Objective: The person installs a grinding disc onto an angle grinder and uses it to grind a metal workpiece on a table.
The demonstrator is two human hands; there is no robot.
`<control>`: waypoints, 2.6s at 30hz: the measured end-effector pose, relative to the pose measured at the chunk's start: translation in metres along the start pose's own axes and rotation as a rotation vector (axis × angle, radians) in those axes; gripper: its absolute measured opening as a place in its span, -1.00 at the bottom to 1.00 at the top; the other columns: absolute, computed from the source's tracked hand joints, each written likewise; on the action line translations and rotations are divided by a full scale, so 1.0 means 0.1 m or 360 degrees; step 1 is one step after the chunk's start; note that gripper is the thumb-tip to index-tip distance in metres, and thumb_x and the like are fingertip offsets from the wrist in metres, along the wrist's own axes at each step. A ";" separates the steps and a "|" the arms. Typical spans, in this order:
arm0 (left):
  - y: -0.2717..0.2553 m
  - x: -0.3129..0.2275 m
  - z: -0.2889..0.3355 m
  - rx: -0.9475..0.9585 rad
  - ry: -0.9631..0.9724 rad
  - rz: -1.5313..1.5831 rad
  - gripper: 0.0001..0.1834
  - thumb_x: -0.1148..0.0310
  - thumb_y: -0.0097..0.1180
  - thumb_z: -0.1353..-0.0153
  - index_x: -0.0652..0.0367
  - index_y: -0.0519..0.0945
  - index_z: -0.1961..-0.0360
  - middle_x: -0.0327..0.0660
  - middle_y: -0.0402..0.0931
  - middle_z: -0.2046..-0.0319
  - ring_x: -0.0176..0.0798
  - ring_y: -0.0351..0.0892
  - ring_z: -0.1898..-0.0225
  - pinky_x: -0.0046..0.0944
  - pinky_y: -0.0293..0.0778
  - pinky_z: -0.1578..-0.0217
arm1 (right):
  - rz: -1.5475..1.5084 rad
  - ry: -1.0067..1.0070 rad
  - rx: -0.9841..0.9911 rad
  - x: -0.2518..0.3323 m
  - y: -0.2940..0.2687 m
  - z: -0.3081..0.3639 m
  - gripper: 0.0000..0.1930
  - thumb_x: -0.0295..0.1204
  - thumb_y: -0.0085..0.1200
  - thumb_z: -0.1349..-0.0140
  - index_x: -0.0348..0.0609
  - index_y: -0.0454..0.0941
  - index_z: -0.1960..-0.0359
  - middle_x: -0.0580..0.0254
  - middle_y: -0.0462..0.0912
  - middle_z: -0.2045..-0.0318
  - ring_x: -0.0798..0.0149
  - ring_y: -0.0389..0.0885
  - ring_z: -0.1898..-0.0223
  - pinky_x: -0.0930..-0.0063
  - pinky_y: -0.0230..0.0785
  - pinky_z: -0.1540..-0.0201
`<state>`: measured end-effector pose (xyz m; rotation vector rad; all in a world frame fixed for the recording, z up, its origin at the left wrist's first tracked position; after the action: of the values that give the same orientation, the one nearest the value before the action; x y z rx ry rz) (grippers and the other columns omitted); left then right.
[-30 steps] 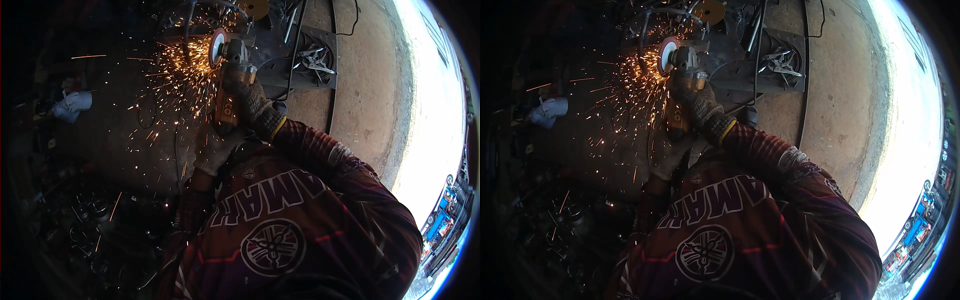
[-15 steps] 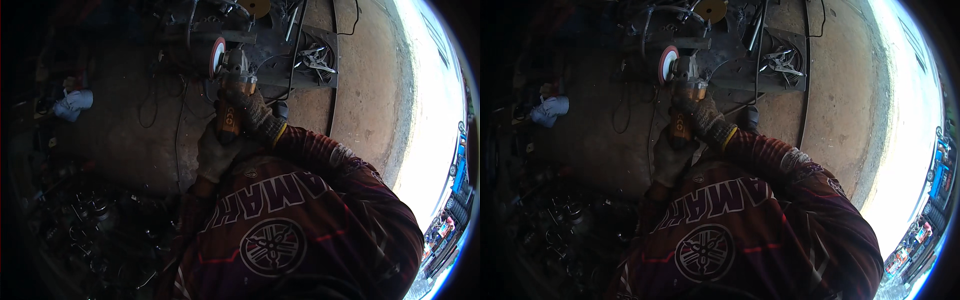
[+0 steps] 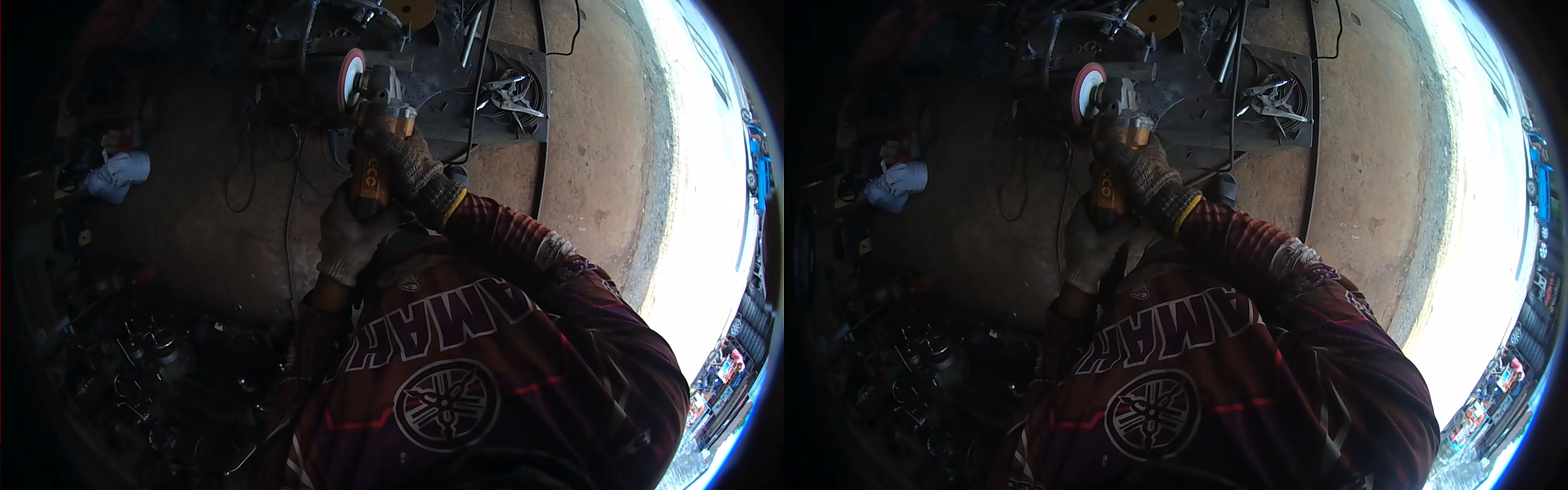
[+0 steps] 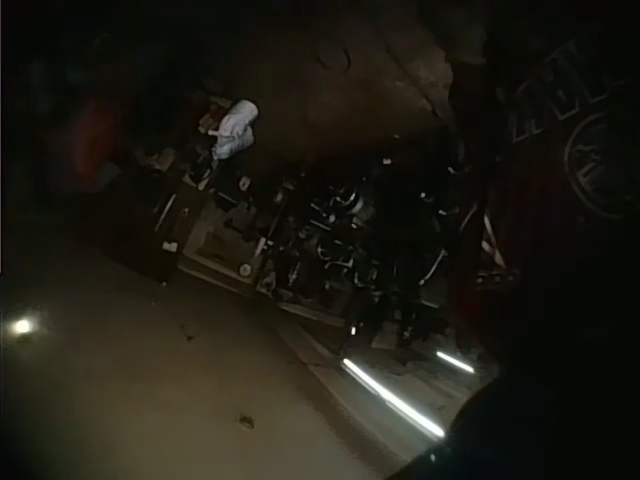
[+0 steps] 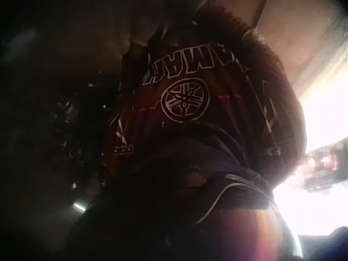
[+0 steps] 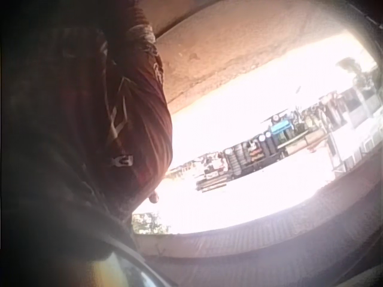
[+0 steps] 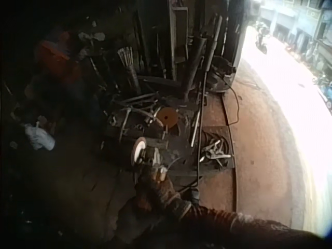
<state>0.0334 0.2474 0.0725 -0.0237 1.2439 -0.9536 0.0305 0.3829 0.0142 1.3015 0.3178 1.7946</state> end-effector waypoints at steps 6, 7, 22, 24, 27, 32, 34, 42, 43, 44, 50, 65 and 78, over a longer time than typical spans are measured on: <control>-0.02 -0.05 -0.03 0.0018 -0.0042 -0.0029 -0.33 0.10 0.48 -0.04 0.26 0.58 -0.10 -0.14 0.70 0.11 -0.26 0.72 0.12 -0.22 0.61 0.11 | -0.0072 -0.0025 -0.0040 0.07 0.01 -0.01 -0.55 -0.36 0.38 -0.23 -0.19 0.51 -0.10 0.13 0.71 0.20 0.15 0.76 0.22 0.21 0.66 0.15; -0.03 -0.05 -0.04 -0.0024 -0.0046 -0.0022 -0.24 0.06 0.54 0.03 0.27 0.57 -0.14 -0.09 0.70 0.10 -0.18 0.73 0.10 -0.16 0.61 0.08 | -0.0038 -0.0016 -0.0035 0.10 0.02 0.00 -0.55 -0.36 0.39 -0.22 -0.18 0.51 -0.10 0.13 0.71 0.19 0.15 0.77 0.22 0.21 0.66 0.14; -0.05 0.00 -0.04 -0.0057 0.0016 0.0006 -0.10 -0.02 0.62 0.12 0.31 0.52 -0.16 0.00 0.68 0.04 -0.07 0.72 0.01 -0.08 0.60 0.03 | 0.0011 -0.0047 0.0007 0.06 0.01 -0.02 -0.59 -0.32 0.29 -0.32 -0.11 0.47 -0.14 0.20 0.65 0.13 0.18 0.71 0.12 0.19 0.65 0.03; -0.05 0.03 -0.05 -0.0048 -0.0046 -0.0032 -0.07 -0.02 0.62 0.12 0.32 0.50 -0.19 0.00 0.68 0.02 -0.07 0.71 0.00 -0.08 0.60 0.01 | 0.0059 -0.0076 -0.0016 0.05 -0.04 -0.09 -0.59 -0.32 0.29 -0.31 -0.11 0.48 -0.14 0.21 0.65 0.13 0.19 0.71 0.13 0.21 0.65 0.04; -0.06 -0.08 -0.02 0.0019 -0.0102 -0.0031 -0.05 -0.01 0.62 0.11 0.31 0.49 -0.23 0.00 0.68 0.01 -0.06 0.71 -0.02 -0.08 0.60 -0.01 | 0.0090 -0.0103 -0.0007 0.09 -0.02 -0.07 -0.59 -0.32 0.29 -0.32 -0.11 0.47 -0.13 0.22 0.64 0.15 0.20 0.70 0.13 0.21 0.64 0.05; -0.06 -0.03 0.06 -0.0104 0.0004 -0.0006 -0.23 0.11 0.53 -0.02 0.29 0.52 -0.20 -0.08 0.68 0.04 -0.21 0.71 0.06 -0.21 0.59 0.03 | 0.0053 0.0024 -0.0001 -0.04 0.01 0.02 -0.56 -0.30 0.32 -0.30 -0.10 0.46 -0.14 0.23 0.64 0.13 0.17 0.69 0.10 0.16 0.64 0.06; -0.08 -0.01 0.11 -0.0065 -0.0026 0.0010 -0.15 0.04 0.56 0.03 0.27 0.51 -0.22 -0.04 0.68 0.00 -0.11 0.71 0.00 -0.14 0.60 -0.01 | -0.0193 -0.0002 0.0056 -0.11 0.05 0.10 -0.54 -0.27 0.34 -0.29 -0.09 0.45 -0.14 0.24 0.63 0.09 0.15 0.68 0.07 0.15 0.64 0.06; -0.10 -0.01 0.22 -0.0102 0.0034 0.0028 -0.10 0.04 0.59 0.06 0.24 0.48 -0.26 0.01 0.66 -0.04 0.00 0.71 -0.06 -0.06 0.60 -0.03 | -0.0275 0.0029 0.0262 -0.23 0.08 0.20 -0.47 -0.21 0.38 -0.26 -0.08 0.44 -0.17 0.21 0.62 0.07 0.12 0.69 0.05 0.13 0.65 0.02; -0.10 -0.05 0.22 -0.0062 0.0015 0.0065 -0.10 0.06 0.58 0.06 0.24 0.48 -0.27 0.01 0.66 -0.04 0.00 0.70 -0.06 -0.06 0.61 -0.02 | -0.0302 0.0003 0.0309 -0.20 0.10 0.20 -0.46 -0.19 0.39 -0.25 -0.08 0.44 -0.18 0.20 0.62 0.06 0.11 0.69 0.05 0.12 0.65 0.00; -0.09 -0.06 0.22 -0.0022 -0.0002 0.0105 -0.11 0.09 0.58 0.06 0.24 0.47 -0.27 0.02 0.66 -0.04 0.00 0.70 -0.06 -0.05 0.61 -0.02 | -0.0283 0.0012 0.0314 -0.20 0.09 0.20 -0.46 -0.19 0.39 -0.25 -0.08 0.44 -0.18 0.20 0.62 0.06 0.11 0.69 0.05 0.12 0.65 0.00; -0.03 0.02 0.17 0.0033 0.0183 0.0051 -0.14 0.05 0.57 0.04 0.20 0.49 -0.24 0.00 0.67 -0.02 0.00 0.72 -0.02 -0.05 0.62 -0.02 | -0.0299 -0.0122 0.0250 -0.16 0.02 0.24 -0.43 -0.27 0.43 -0.21 -0.05 0.43 -0.19 0.21 0.63 0.06 0.09 0.70 0.07 0.11 0.65 0.02; -0.05 -0.10 0.08 -0.0068 0.0319 0.0162 -0.04 -0.06 0.54 0.05 0.30 0.43 -0.27 0.12 0.64 -0.02 0.13 0.72 0.01 -0.02 0.64 0.05 | -0.0274 -0.0013 0.0237 -0.11 -0.06 0.13 -0.38 -0.09 0.36 -0.24 -0.12 0.44 -0.23 0.12 0.60 -0.07 -0.09 0.60 -0.15 -0.17 0.52 -0.20; 0.02 -0.10 0.05 -0.0145 0.0166 0.0034 -0.14 0.03 0.53 0.00 0.21 0.47 -0.27 0.05 0.65 -0.04 0.07 0.70 -0.05 -0.02 0.61 -0.01 | -0.0262 -0.0013 0.0274 -0.01 -0.04 -0.02 -0.55 -0.26 0.30 -0.31 -0.07 0.45 -0.15 0.12 0.67 0.08 0.08 0.73 0.12 0.11 0.70 0.12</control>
<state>0.0384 0.2526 0.0807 -0.0328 1.3810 -0.8885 0.0306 0.3847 0.0099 1.3593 0.5688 1.6516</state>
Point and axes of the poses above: each hand's wrist, its own z-axis away from the middle knuckle, its own y-axis out of the palm, x = y × z, the point moved 9 cm from there along -z, towards the middle knuckle
